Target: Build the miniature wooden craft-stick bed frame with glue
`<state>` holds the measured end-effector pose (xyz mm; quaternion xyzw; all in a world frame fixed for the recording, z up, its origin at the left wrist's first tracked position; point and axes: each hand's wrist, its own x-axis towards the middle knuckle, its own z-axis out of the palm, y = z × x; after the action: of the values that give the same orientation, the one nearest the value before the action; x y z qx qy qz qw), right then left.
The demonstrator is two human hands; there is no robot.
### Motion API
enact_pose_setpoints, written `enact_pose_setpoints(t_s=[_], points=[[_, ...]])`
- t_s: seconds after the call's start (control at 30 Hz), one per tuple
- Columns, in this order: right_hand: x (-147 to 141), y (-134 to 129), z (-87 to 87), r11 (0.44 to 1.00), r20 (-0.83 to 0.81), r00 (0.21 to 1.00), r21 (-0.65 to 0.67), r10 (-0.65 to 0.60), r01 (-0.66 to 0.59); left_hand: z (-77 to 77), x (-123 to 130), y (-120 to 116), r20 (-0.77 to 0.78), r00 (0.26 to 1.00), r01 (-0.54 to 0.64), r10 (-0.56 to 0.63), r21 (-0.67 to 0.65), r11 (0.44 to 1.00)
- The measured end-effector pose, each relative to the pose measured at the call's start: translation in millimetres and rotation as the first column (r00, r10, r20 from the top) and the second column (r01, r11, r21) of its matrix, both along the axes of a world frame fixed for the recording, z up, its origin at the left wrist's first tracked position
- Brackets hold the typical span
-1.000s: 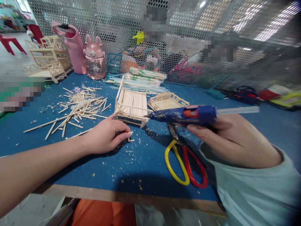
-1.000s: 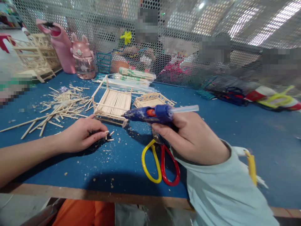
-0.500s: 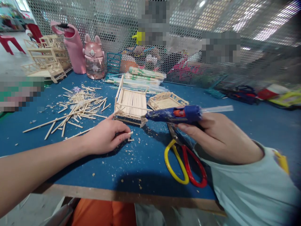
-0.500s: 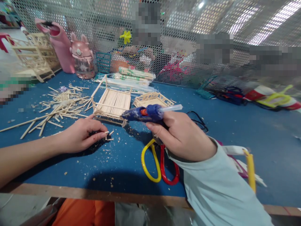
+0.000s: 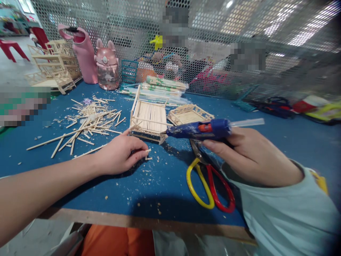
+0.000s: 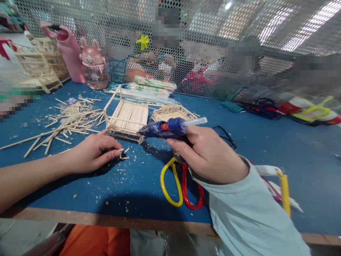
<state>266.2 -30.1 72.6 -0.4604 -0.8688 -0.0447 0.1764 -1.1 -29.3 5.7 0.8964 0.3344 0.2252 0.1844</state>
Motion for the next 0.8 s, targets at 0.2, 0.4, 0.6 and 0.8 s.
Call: enact_pose_setpoints(t_s=[0.2,0.4,0.6,0.8], points=[[-1.7,-2.2,2.2,0.995,-0.024,0.995,0.015,0.099,-0.099,1.5,1.4,-1.4,-0.005,1.0,0.008,-0.009,-0.042,0.999],[-7.9,-0.2,-3.8,0.989,-0.035,0.988,0.01,0.148,-0.148,3.0,2.5,-2.8,-0.013,1.0,0.004,-0.005,-0.054,0.999],[-10.0,0.5,-6.3,0.994,0.028,0.994,-0.039,0.103,-0.102,4.0,3.4,-2.8,-0.016,1.0,0.008,-0.008,-0.046,0.999],[-7.7,1.1,-6.6,0.99,0.008,0.991,0.03,0.136,-0.136,4.3,3.4,-2.7,-0.026,1.0,0.002,-0.004,-0.067,0.998]])
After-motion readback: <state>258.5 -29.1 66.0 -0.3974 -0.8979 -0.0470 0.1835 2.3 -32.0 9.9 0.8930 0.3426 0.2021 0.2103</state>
